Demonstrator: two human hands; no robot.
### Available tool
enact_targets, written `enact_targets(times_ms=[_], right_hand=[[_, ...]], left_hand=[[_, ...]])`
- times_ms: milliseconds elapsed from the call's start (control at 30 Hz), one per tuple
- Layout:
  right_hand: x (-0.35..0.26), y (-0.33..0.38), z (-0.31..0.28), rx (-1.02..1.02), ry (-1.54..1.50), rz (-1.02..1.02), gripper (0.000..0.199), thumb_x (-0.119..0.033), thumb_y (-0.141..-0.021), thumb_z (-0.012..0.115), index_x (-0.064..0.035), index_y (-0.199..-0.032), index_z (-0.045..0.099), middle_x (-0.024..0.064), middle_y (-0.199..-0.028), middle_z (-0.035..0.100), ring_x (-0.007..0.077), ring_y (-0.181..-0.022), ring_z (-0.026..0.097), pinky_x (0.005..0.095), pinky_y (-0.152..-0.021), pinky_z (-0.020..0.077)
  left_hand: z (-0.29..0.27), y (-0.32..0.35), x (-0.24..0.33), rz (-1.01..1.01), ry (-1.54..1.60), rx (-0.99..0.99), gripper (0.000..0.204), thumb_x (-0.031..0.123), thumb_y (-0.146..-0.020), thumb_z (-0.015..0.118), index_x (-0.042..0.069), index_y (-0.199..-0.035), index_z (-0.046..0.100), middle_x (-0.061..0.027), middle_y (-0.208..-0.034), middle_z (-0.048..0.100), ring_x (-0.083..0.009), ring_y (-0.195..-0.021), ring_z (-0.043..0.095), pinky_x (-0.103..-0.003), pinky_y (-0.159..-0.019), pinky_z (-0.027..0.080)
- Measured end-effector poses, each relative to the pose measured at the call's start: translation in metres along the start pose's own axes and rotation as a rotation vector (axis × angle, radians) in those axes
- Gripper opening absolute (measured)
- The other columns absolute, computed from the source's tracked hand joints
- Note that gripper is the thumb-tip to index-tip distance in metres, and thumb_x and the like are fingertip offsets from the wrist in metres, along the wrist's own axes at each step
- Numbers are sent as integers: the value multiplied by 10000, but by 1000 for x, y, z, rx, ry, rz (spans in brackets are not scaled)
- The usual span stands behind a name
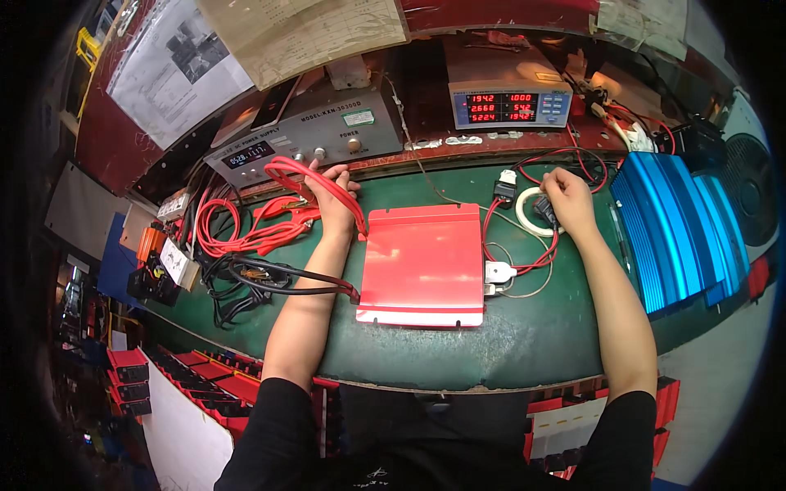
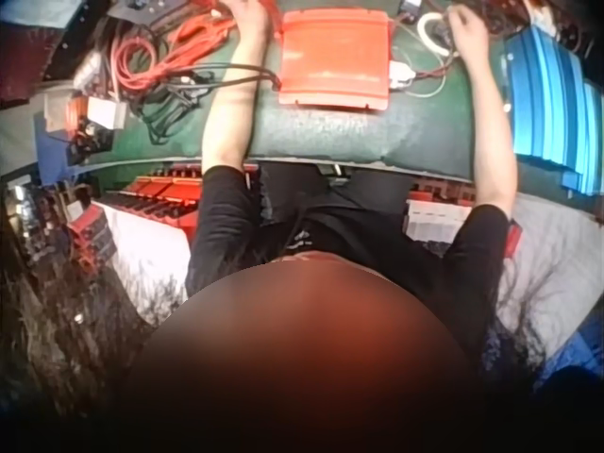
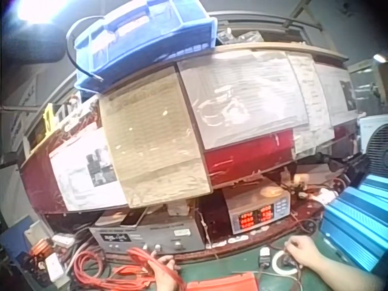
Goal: Testing and inspecting electronic units at a factory workbench.
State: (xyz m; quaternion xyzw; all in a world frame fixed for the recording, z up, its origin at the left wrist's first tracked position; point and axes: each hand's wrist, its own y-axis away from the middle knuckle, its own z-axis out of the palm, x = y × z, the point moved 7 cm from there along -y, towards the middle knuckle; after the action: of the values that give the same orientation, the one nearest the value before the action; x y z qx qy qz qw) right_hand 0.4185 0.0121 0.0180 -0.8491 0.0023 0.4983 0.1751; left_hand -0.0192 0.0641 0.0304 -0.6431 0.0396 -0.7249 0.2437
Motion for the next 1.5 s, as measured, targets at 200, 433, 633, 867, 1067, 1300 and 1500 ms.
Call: enact_targets(times_ms=[200,433,633,867,1067,1300,1500], right_hand=[[1,0,0,6,-13,-22,260,-182,-957,592,13,-786,610,60,-706,649,99,-652,592,265,-619,456],[0,1,-1,-9,0,-8,264,-187,-959,589,13,-787,605,57,-708,646,96,-656,588,264,-622,457],[2,1,-2,-7,8,-15,265,-188,-959,589,14,-789,606,59,-705,647,96,-654,589,265,-619,458],[-14,5,0,-21,35,15,263,-159,-978,554,9,-778,589,5,-675,574,59,-624,486,239,-590,397],[-5,2,2,-18,6,-17,275,-173,-979,551,11,-777,587,-5,-657,548,55,-605,468,239,-570,376],[-4,2,2,-12,-8,-33,277,-170,-982,547,11,-776,585,-4,-653,544,54,-602,462,234,-568,371],[-2,2,1,-19,-10,-10,279,-173,-985,546,11,-778,581,-4,-653,542,55,-604,462,234,-570,372]], left_hand=[[1,0,2,0,-26,-3,617,61,-977,541,108,-1456,155,-101,-1130,584,-113,-692,595,-209,-559,451],[3,3,3,-11,-13,-4,615,67,-980,540,104,-1457,154,-102,-1134,582,-113,-693,599,-209,-556,451],[4,3,5,21,-26,6,586,75,-982,542,98,-1439,176,-92,-1133,584,-114,-702,601,-207,-560,449],[1,0,0,2,-14,4,583,70,-979,544,99,-1434,182,-89,-1129,587,-116,-705,603,-213,-567,453],[0,0,1,-12,6,4,629,61,-972,549,119,-1461,158,-89,-1125,587,-114,-699,597,-212,-567,455],[4,3,11,-5,-19,-68,715,38,-958,567,116,-1496,102,-106,-1149,529,-149,-790,583,-280,-690,524],[4,1,7,-38,-4,-66,761,33,-954,574,125,-1507,61,-103,-1137,526,-150,-779,584,-281,-688,525]])
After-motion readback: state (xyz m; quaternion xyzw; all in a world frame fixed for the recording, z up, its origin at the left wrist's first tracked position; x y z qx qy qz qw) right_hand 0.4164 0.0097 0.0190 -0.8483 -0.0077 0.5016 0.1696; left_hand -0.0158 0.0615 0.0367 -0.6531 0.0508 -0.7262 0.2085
